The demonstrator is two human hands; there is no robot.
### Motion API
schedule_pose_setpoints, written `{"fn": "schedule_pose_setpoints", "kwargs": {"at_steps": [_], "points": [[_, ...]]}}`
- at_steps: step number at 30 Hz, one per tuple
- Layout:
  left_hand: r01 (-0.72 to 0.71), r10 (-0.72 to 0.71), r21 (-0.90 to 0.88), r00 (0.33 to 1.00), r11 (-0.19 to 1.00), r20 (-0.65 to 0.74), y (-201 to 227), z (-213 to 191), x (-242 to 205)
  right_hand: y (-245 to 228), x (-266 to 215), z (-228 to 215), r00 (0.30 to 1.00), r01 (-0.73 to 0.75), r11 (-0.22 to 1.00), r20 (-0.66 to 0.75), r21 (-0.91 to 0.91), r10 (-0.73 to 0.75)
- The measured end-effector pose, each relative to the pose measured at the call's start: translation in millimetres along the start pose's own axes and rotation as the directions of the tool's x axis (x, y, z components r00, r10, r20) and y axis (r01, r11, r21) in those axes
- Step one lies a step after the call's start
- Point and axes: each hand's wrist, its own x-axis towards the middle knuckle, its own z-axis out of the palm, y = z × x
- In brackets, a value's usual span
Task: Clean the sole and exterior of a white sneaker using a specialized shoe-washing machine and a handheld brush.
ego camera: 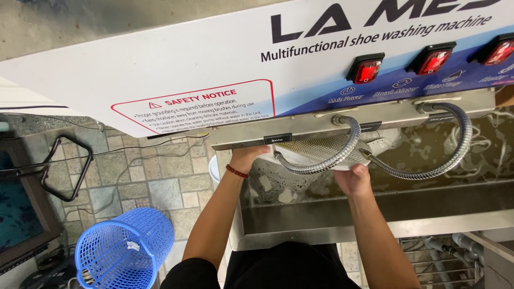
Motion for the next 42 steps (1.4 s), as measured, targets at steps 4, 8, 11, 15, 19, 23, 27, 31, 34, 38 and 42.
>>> {"fn": "schedule_pose_setpoints", "kwargs": {"at_steps": [4,8,11,15,19,23,27,31,34,38,42], "points": [[0.056,-0.058,0.053,0.997,0.997,0.044,-26,-32,-6,-3,10,18,0.997,-0.061,0.998,0.036,-0.031,0.062],[0.087,-0.083,0.073,0.994,0.993,-0.066,-3,-29,-10,17,25,6,0.993,-0.121,0.992,0.005,0.040,0.121],[-0.014,0.023,0.127,0.997,0.992,-0.071,27,-13,-5,19,40,21,0.989,-0.129,0.984,-0.061,0.123,0.137],[-0.026,0.052,0.219,0.993,0.975,-0.110,31,-11,-8,19,61,37,0.984,-0.171,0.970,-0.018,0.171,0.176],[-0.002,0.050,0.301,0.988,0.954,-0.149,22,-18,-6,22,68,36,0.993,-0.121,0.969,0.021,0.216,0.119],[-0.004,0.073,0.324,0.977,0.946,-0.200,22,-16,-16,27,68,33,0.991,-0.133,0.959,0.059,0.249,0.122],[-0.070,0.137,0.268,0.961,0.961,-0.239,32,-17,-29,40,79,31,0.964,-0.161,0.948,0.251,0.273,0.091],[0.076,0.038,0.357,0.952,0.931,-0.302,44,-20,-40,60,84,27,0.972,-0.182,0.942,0.200,0.284,0.127],[0.082,0.056,0.351,0.929,0.933,-0.365,64,-8,-43,72,91,32,0.958,-0.240,0.920,0.231,0.311,0.171],[0.077,0.168,0.512,0.894,0.856,-0.416,75,-5,-51,74,102,71,0.949,-0.313,0.886,0.077,0.343,0.306],[0.059,0.223,0.509,0.851,0.859,-0.475,79,11,-68,118,111,52,0.963,-0.265,0.836,0.091,0.481,0.253]]}}
